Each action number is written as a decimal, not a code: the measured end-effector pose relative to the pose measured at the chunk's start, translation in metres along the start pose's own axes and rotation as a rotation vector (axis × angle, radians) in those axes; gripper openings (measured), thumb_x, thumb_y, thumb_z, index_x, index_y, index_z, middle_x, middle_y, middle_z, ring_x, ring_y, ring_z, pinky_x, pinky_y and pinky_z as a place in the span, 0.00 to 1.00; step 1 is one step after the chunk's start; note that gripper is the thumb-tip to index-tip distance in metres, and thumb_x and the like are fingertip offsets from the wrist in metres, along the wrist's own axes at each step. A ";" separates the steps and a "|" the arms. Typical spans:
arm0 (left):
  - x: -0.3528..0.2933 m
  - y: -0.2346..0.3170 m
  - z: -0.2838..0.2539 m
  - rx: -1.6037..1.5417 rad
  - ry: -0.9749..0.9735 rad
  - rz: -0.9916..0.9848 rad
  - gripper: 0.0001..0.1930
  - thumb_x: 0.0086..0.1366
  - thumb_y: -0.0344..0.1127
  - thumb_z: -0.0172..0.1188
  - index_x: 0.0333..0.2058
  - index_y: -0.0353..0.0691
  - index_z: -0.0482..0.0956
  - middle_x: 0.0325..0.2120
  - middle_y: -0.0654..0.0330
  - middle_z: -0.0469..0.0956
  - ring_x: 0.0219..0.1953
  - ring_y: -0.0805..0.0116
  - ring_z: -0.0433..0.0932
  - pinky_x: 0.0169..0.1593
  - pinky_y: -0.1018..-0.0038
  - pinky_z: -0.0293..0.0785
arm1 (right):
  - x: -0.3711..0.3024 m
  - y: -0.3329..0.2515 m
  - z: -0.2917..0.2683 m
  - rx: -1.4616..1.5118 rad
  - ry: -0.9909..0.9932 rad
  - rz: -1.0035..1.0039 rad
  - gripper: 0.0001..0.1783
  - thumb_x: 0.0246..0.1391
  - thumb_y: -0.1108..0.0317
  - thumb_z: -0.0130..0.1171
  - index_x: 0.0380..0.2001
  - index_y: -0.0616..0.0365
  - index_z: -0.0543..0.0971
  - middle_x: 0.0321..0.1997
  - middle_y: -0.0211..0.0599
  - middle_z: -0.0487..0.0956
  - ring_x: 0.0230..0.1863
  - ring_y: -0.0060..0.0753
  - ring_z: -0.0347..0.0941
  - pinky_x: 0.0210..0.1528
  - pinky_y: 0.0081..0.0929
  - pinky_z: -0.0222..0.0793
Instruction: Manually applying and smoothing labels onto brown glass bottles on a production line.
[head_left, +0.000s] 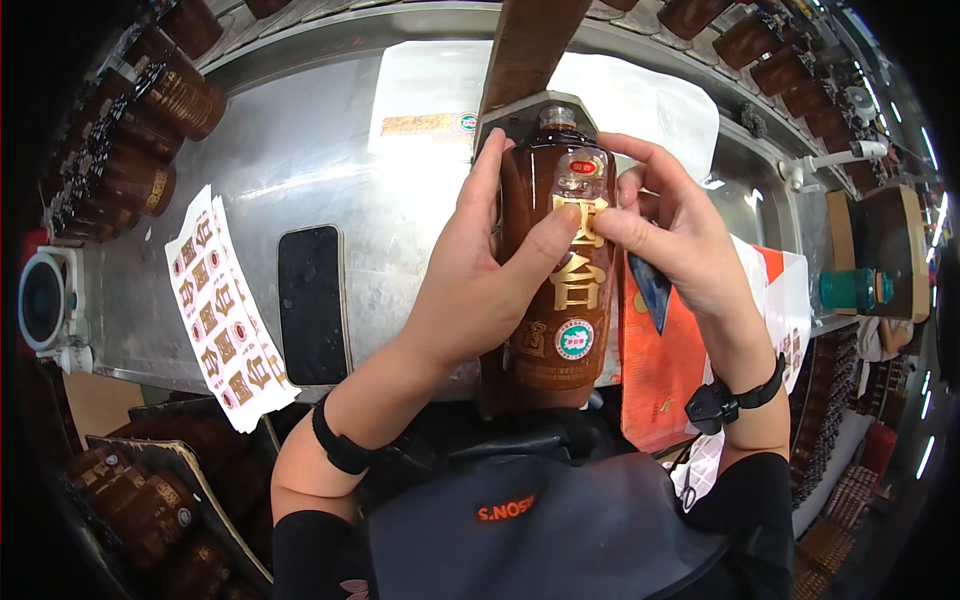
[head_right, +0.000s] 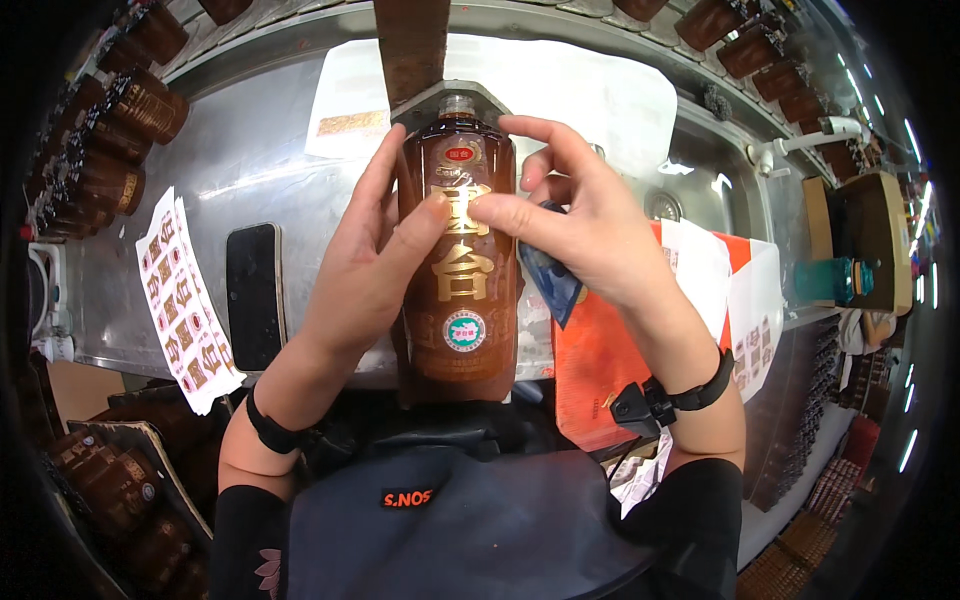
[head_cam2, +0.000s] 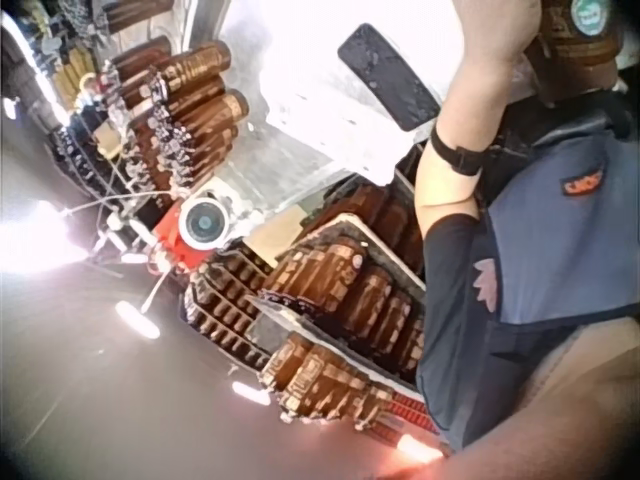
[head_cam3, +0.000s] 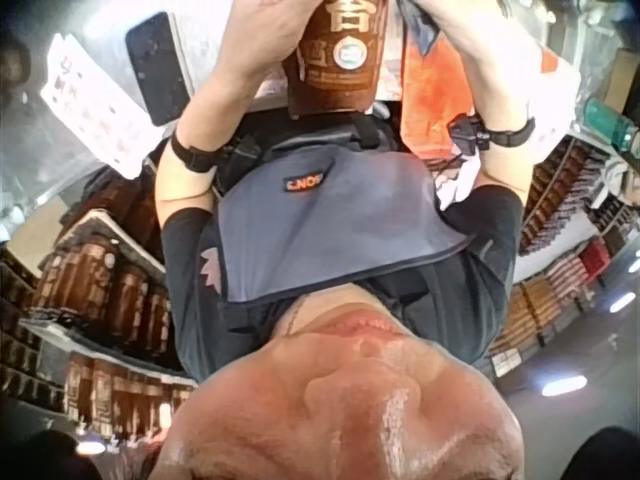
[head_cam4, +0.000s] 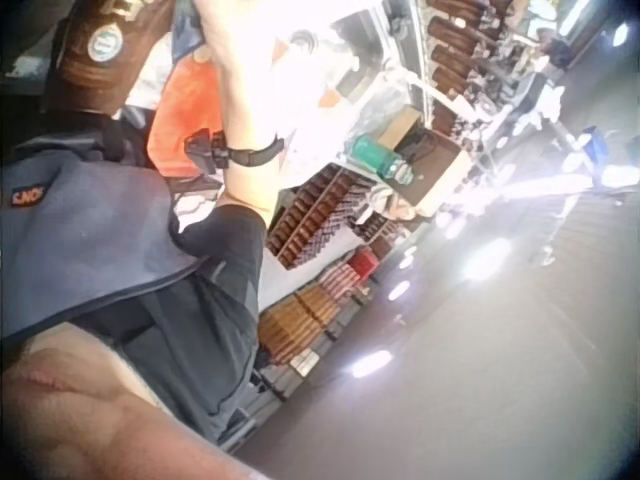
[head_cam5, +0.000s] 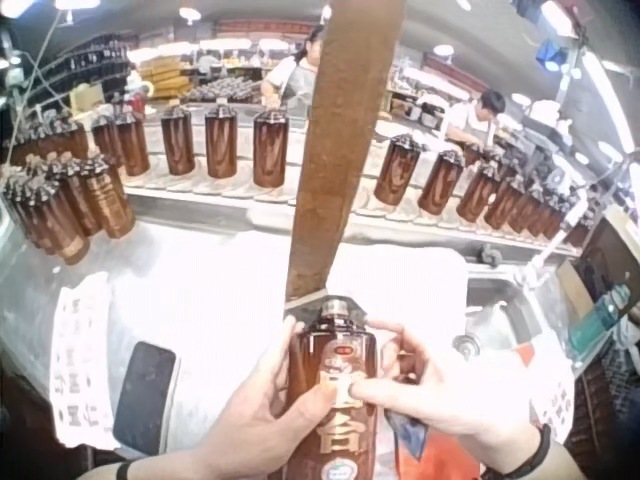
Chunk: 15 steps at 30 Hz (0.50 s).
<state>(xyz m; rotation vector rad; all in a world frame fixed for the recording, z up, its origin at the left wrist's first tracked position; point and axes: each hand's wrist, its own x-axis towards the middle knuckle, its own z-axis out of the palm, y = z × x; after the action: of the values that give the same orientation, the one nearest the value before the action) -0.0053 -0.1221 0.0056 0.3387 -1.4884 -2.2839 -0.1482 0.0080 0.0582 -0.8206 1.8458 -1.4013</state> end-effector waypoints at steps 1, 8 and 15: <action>0.001 -0.002 0.000 0.059 0.011 0.040 0.43 0.68 0.36 0.60 0.68 0.23 0.40 0.64 0.44 0.59 0.65 0.62 0.63 0.66 0.70 0.61 | 0.000 0.001 0.002 0.010 0.006 -0.003 0.35 0.49 0.66 0.73 0.60 0.60 0.71 0.32 0.19 0.66 0.34 0.11 0.66 0.37 0.12 0.65; 0.001 0.001 0.006 0.083 0.017 0.042 0.42 0.68 0.33 0.59 0.68 0.23 0.41 0.63 0.44 0.59 0.64 0.63 0.63 0.65 0.70 0.61 | 0.000 0.007 0.002 0.133 -0.014 0.023 0.37 0.48 0.67 0.74 0.61 0.60 0.70 0.32 0.19 0.64 0.35 0.12 0.64 0.39 0.13 0.64; 0.001 -0.003 0.004 0.064 0.014 0.051 0.41 0.68 0.33 0.59 0.68 0.24 0.41 0.63 0.44 0.60 0.64 0.62 0.64 0.65 0.69 0.62 | 0.001 0.009 0.004 0.186 -0.028 0.022 0.37 0.48 0.69 0.73 0.61 0.60 0.70 0.32 0.19 0.63 0.35 0.12 0.63 0.40 0.13 0.64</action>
<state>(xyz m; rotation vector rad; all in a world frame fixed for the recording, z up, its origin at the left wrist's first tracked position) -0.0086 -0.1187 0.0048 0.3306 -1.5482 -2.1930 -0.1460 0.0071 0.0485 -0.7202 1.6692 -1.5127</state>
